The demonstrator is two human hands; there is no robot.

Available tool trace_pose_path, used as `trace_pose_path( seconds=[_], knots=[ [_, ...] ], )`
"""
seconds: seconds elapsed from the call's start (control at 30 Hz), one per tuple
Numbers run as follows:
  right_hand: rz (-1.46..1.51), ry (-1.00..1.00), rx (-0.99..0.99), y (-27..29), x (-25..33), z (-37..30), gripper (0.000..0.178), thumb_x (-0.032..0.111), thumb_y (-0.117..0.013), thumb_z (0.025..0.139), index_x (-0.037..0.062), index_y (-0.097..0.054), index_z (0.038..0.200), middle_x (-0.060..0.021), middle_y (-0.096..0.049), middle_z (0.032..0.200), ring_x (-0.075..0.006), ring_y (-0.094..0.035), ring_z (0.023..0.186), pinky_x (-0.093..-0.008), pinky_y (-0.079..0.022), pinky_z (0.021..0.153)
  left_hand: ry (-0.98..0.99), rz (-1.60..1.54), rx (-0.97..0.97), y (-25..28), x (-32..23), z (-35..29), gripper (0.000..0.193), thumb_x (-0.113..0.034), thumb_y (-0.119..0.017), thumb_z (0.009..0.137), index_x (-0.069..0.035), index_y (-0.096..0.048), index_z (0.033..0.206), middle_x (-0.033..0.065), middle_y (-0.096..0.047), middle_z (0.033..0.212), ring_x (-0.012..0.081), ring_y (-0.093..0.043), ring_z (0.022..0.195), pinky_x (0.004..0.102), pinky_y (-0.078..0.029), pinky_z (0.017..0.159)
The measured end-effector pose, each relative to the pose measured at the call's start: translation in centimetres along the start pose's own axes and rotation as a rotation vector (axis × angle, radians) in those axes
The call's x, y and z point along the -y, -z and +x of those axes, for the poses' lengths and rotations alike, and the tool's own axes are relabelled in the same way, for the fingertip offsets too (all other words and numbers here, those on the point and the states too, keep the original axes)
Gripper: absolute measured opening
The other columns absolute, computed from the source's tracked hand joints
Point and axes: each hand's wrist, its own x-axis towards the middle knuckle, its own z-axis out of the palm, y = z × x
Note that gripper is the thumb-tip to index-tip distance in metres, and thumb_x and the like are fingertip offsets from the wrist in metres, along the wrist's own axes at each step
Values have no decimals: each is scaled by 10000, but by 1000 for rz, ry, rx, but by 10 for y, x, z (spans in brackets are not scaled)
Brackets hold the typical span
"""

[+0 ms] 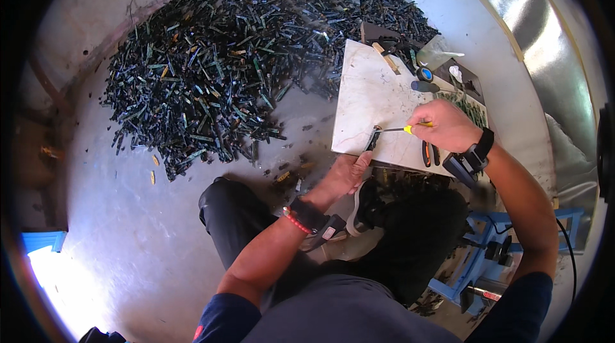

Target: The person sits on the floor and disassembles small green circuit boards using pliers and a screwdriver. They strip components from the boards and place the processed pieces onto a white board on the floor, while a large pile of scrap material accumulates nearby.

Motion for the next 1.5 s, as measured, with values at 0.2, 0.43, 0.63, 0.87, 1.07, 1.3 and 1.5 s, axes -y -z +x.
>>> trace_pose_path(
  seconds=[0.2,0.43,0.63,0.87,1.07,1.3,1.5],
  knots=[
    [-331,129,77,13,28,9,141,142,-602,759,57,-662,854,-155,-629,712,-348,-607,730,-437,-456,657,-13,59,8,5,3,1,597,-560,-422,940,-94,-415,568,7,-389,490,110,-365,418,280,-314,410],
    [-481,245,117,16,40,33,83,127,-624,733,78,-676,774,-142,-633,694,-334,-613,736,-440,-449,643,26,96,14,2,-1,-2,619,-595,-407,929,-98,-406,561,9,-396,482,111,-380,419,279,-315,410],
    [-405,145,153,20,38,42,139,147,-651,716,65,-703,816,-141,-661,761,-320,-631,770,-405,-480,691,-4,78,8,3,6,1,638,-622,-409,915,-99,-409,550,1,-389,472,107,-384,415,278,-312,406],
    [-295,52,163,21,30,20,179,157,-650,734,35,-704,853,-155,-658,753,-312,-632,718,-370,-484,659,-22,109,9,-1,8,-1,628,-586,-442,921,-86,-435,541,-10,-384,465,98,-378,409,273,-299,398],
    [-246,-41,208,28,28,14,174,172,-613,734,48,-701,818,-157,-668,813,-325,-630,791,-396,-490,718,-7,155,1,-4,8,2,583,-531,-479,931,-77,-454,566,-22,-378,468,80,-364,416,264,-284,394],
    [-209,10,96,16,14,6,161,163,-624,749,39,-697,820,-146,-650,729,-302,-625,681,-366,-483,632,10,-6,35,-7,-4,-5,556,-514,-481,938,-99,-428,573,-30,-370,486,76,-341,429,263,-275,399],
    [-147,50,1,8,9,-6,133,145,-627,769,36,-690,814,-133,-636,686,-284,-619,628,-353,-471,584,70,-136,157,2,-3,-4,572,-567,-462,923,-115,-366,585,-14,-345,524,102,-349,452,263,-272,414]
  ],
)
